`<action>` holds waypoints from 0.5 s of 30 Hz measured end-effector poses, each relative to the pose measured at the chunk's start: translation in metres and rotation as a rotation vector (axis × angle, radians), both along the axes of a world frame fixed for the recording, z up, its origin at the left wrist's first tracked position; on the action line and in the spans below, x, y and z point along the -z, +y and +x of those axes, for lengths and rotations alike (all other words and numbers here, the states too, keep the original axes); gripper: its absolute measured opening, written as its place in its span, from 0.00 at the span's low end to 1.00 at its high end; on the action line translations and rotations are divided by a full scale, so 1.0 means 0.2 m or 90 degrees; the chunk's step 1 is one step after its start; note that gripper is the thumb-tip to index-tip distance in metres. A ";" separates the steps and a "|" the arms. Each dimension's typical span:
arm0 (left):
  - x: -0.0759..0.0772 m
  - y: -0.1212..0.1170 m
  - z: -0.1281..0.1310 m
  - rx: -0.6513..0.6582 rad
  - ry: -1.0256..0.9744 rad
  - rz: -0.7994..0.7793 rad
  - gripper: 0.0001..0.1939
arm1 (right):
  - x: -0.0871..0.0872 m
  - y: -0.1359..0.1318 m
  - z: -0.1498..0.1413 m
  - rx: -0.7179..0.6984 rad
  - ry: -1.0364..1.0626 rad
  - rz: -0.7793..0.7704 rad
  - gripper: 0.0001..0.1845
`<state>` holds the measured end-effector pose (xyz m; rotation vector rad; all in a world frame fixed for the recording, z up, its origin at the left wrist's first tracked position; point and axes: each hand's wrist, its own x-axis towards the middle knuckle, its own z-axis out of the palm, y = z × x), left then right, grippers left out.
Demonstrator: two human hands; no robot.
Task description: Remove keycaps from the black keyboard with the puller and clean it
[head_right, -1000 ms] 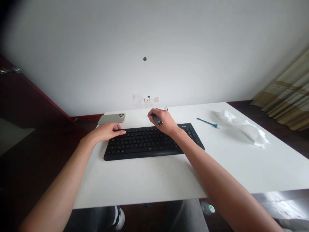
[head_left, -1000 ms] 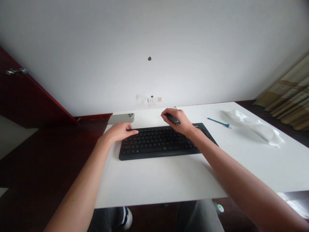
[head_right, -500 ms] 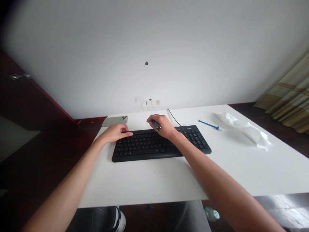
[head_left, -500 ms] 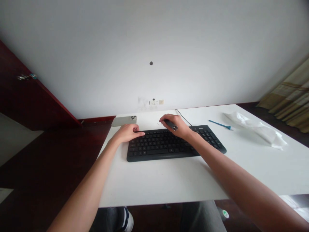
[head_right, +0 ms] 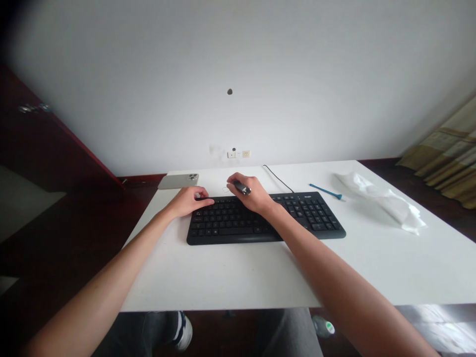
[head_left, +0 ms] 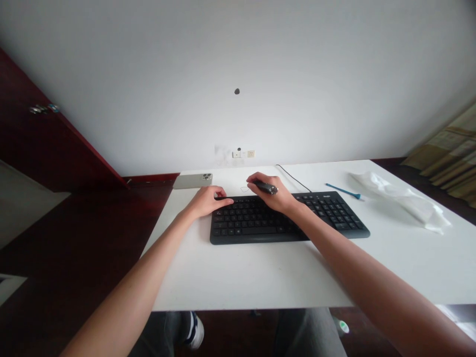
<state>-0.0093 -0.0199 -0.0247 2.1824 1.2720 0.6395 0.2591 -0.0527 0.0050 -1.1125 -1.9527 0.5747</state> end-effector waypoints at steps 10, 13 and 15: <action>-0.04 -0.02 0.01 -0.017 0.081 0.090 0.20 | -0.05 -0.06 -0.06 -0.077 0.115 -0.073 0.10; -0.04 -0.02 0.03 -0.025 0.046 0.093 0.18 | -0.05 -0.08 -0.09 -0.177 0.150 -0.105 0.10; -0.06 -0.02 0.04 -0.019 -0.017 0.089 0.19 | -0.06 -0.09 -0.09 -0.226 0.165 -0.133 0.09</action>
